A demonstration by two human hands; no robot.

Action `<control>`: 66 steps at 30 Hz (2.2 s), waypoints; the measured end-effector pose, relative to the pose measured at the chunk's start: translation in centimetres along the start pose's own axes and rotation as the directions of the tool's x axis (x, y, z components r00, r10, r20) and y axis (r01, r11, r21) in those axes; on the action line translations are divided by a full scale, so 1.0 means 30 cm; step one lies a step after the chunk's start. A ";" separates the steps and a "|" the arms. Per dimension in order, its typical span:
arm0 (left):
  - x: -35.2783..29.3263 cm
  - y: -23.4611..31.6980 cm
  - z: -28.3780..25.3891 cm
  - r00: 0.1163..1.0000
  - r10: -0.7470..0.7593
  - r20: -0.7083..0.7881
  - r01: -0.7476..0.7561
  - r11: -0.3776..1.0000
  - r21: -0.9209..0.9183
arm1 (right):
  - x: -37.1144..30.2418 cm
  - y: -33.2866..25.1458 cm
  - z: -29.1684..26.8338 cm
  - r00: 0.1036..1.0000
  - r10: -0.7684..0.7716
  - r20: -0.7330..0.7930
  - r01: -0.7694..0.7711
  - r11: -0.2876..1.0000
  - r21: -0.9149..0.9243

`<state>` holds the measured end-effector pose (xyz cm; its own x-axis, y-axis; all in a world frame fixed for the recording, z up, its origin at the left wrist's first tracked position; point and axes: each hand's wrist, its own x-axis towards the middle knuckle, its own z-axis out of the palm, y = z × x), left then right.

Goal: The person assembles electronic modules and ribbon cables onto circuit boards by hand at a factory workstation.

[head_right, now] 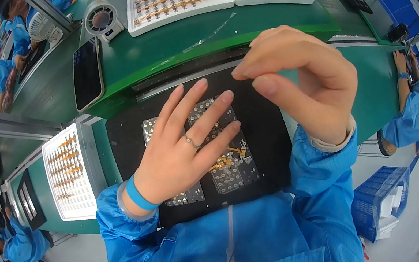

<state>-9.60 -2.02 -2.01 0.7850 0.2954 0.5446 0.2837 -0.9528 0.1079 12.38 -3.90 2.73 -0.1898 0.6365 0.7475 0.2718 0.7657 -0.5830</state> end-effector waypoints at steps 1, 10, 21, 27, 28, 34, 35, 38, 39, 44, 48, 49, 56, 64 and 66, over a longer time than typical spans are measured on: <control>0.001 -0.003 0.001 1.000 0.004 0.000 -0.004 1.000 -0.001 | 0.001 -0.004 0.003 1.000 0.015 -0.004 -0.015 1.000 0.002; 0.004 -0.026 -0.017 0.986 -0.009 -0.167 -0.079 0.856 -0.511 | -0.001 -0.007 0.014 0.999 0.029 0.013 -0.028 0.999 -0.041; -0.062 -0.007 -0.042 0.968 -0.101 -0.231 0.015 0.939 -0.344 | 0.000 -0.007 0.023 0.996 0.080 0.047 -0.083 0.994 0.065; -0.050 0.095 -0.137 0.958 -0.217 0.190 0.042 -0.545 -0.837 | -0.006 -0.040 0.023 0.992 0.095 0.079 -0.102 0.991 0.091; -0.054 0.077 -0.131 0.985 -0.076 0.154 0.097 -0.498 -0.862 | -0.012 -0.048 0.021 0.990 0.104 0.097 -0.114 0.989 0.099; 0.018 0.138 -0.121 0.960 -0.016 0.281 0.229 -0.534 -0.814 | -0.067 -0.119 -0.003 0.964 0.080 0.252 -0.119 0.983 0.141; 0.030 0.148 -0.113 0.949 -0.006 0.316 0.263 -0.542 -0.799 | -0.075 -0.137 -0.004 0.968 0.094 0.235 -0.125 0.985 0.122; 0.084 0.169 -0.071 0.919 0.110 0.380 0.379 -0.516 -0.768 | -0.123 -0.176 -0.013 0.955 0.054 0.293 -0.012 0.990 -0.143; 0.109 0.172 -0.052 0.910 0.137 0.392 0.406 -0.497 -0.767 | -0.147 -0.179 -0.023 0.958 0.077 0.275 -0.030 0.985 -0.170; 0.174 0.180 0.030 0.874 0.330 0.357 0.475 -0.424 -0.771 | -0.245 -0.211 -0.077 0.976 0.178 0.125 -0.140 0.954 -0.266; 0.205 0.202 0.070 0.860 0.381 0.339 0.495 -0.466 -0.733 | -0.293 -0.236 -0.117 0.975 0.217 0.048 -0.197 0.944 -0.265; 0.212 0.206 0.075 0.848 0.398 0.349 0.514 -0.463 -0.722 | -0.302 -0.243 -0.122 0.973 0.225 0.040 -0.206 0.940 -0.272; 0.202 0.229 0.092 0.812 0.435 0.390 0.561 -0.396 -0.726 | -0.341 -0.282 -0.120 0.971 0.239 -0.010 -0.232 0.935 -0.269; 0.198 0.237 0.097 0.808 0.489 0.329 0.537 -0.381 -0.753 | -0.357 -0.283 -0.115 0.977 0.211 -0.022 -0.208 0.931 -0.300; 0.198 0.232 0.096 0.822 0.494 0.283 0.504 -0.400 -0.765 | -0.356 -0.285 -0.112 0.981 0.191 -0.019 -0.188 0.934 -0.303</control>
<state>-1.38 -6.70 -0.41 0.9412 -0.2084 0.2658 -0.1395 0.4768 0.8679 15.25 -17.55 0.80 -0.1161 0.7690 0.6286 0.5752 0.5681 -0.5887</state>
